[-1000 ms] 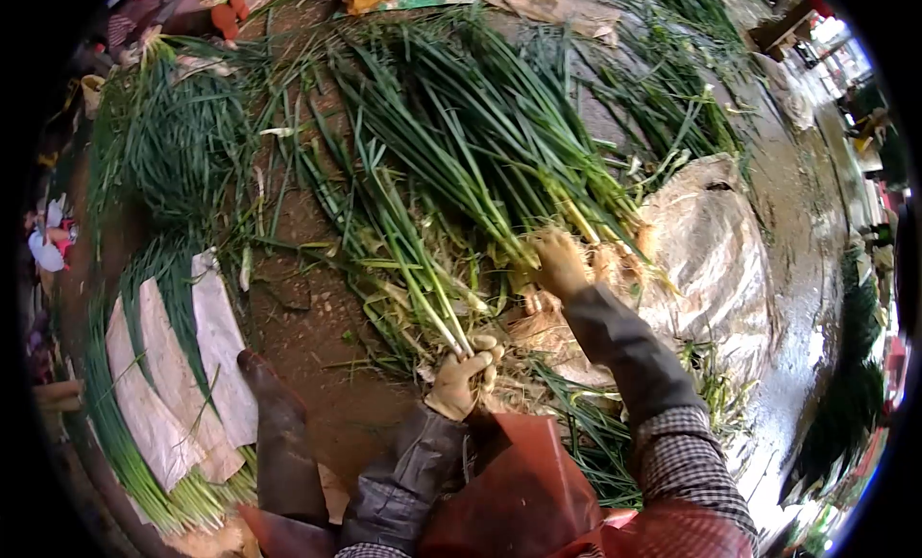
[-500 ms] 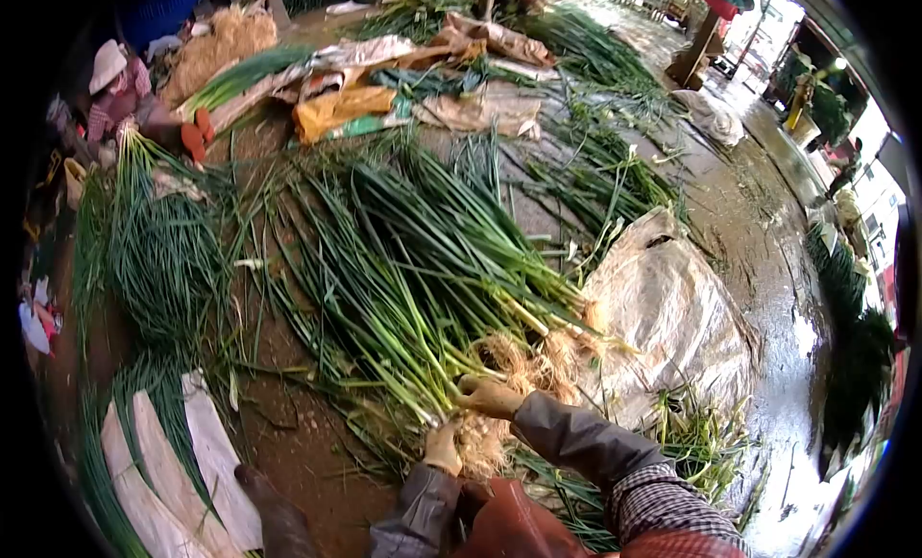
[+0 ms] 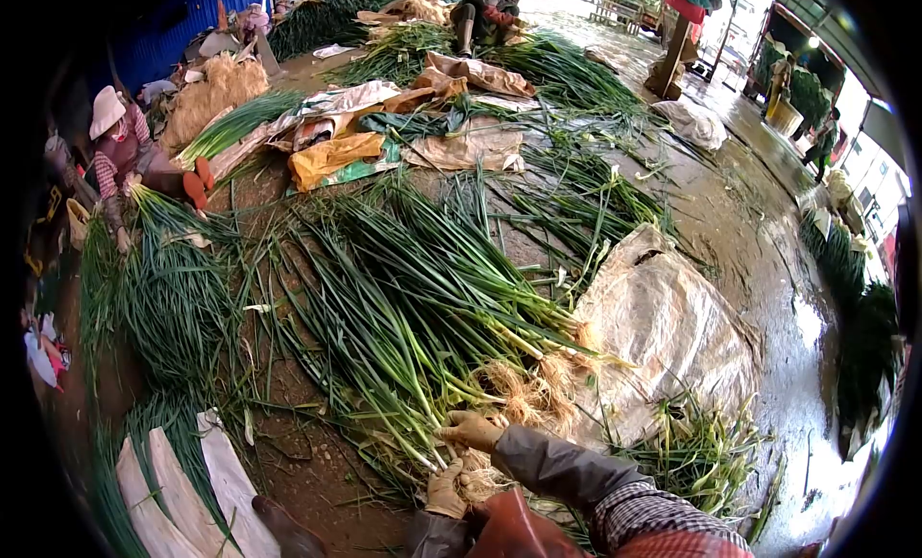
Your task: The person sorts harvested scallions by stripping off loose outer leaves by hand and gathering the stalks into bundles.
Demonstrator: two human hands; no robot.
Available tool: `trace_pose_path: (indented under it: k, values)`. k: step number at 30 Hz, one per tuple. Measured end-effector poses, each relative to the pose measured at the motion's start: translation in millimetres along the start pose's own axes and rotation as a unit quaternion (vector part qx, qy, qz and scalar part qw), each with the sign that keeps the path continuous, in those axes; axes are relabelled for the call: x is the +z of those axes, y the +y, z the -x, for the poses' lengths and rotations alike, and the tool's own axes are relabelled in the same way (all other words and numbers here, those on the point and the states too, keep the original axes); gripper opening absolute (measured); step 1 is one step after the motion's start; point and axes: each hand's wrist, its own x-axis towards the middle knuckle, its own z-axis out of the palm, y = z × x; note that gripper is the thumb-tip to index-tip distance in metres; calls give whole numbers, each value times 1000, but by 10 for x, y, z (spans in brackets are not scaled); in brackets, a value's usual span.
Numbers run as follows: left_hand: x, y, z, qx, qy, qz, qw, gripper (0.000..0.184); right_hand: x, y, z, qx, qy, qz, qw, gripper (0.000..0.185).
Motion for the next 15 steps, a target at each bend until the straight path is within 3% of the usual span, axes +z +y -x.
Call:
trace_pose_path:
  k: [2,3,4,5,7,9,11,12,14,15]
  values:
    - [14,120,78,-109,-108,163,975,23,23,93,26,-2,24,-53,998,24]
    - [51,117,144,-59,-69,188,978,28,-10,153,88,20,17,-64,998,23]
    - [85,185,186,-66,-75,220,970,31,-40,146,247,44,10,-74,996,21]
    - [35,193,119,-52,-86,184,978,32,-114,154,424,-38,18,24,999,19]
    - [25,207,209,-29,-117,129,984,33,-310,175,774,-70,53,8,996,17]
    - [146,295,280,-13,-134,106,985,34,-575,116,876,-26,93,38,995,23]
    - [-47,117,201,-48,-143,130,980,36,-504,141,759,-34,69,61,995,34]
    - [-155,54,135,-77,-159,158,971,36,-400,109,642,-32,48,-50,997,41]
    - [-49,143,261,-55,-103,116,986,36,-145,-173,414,-10,-10,39,999,54]
    - [1,223,342,-49,-106,116,986,36,-38,-111,236,14,-27,-25,999,58]
